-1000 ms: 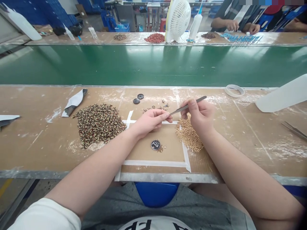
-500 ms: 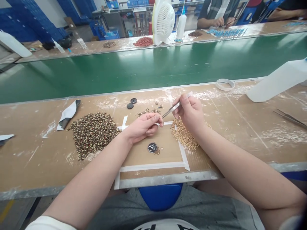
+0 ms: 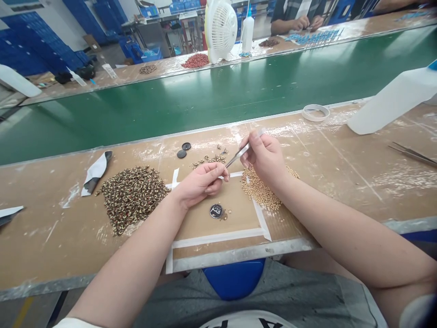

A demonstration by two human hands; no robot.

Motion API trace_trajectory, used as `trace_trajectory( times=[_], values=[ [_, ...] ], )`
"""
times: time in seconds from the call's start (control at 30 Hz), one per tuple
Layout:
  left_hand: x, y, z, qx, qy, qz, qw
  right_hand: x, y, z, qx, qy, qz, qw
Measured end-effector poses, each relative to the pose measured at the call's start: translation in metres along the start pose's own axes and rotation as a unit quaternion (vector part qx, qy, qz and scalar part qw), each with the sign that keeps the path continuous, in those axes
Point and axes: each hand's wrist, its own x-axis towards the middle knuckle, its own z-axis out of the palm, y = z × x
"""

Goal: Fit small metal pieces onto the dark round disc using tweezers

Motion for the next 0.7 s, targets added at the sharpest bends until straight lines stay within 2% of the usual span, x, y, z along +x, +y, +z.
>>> trace_trajectory(
  times=[0.1, 0.17, 0.3, 0.37, 0.5, 0.7],
  values=[
    [0.000, 0.000, -0.001, -0.013, 0.004, 0.007, 1.000, -0.007, -0.005, 0.001, -0.055, 0.026, -0.057, 0.997],
    [0.000, 0.000, 0.000, -0.024, 0.008, 0.013, 1.000, -0.013, -0.010, 0.001, -0.110, 0.041, -0.139, 0.983],
    [-0.001, 0.001, 0.001, -0.047, 0.015, 0.034, 0.998, -0.025, -0.019, 0.002, -0.185, 0.014, -0.326, 0.927],
    [-0.001, 0.000, 0.001, -0.055, 0.014, 0.039, 0.998, -0.027, -0.021, 0.003, -0.196, -0.018, -0.383, 0.902],
    [-0.001, -0.002, -0.003, -0.069, 0.016, 0.034, 0.997, -0.027, -0.024, 0.005, -0.198, -0.069, -0.417, 0.884],
    [-0.001, -0.003, -0.005, -0.079, 0.019, 0.032, 0.996, -0.027, -0.027, 0.005, -0.211, -0.089, -0.428, 0.875]
  ],
)
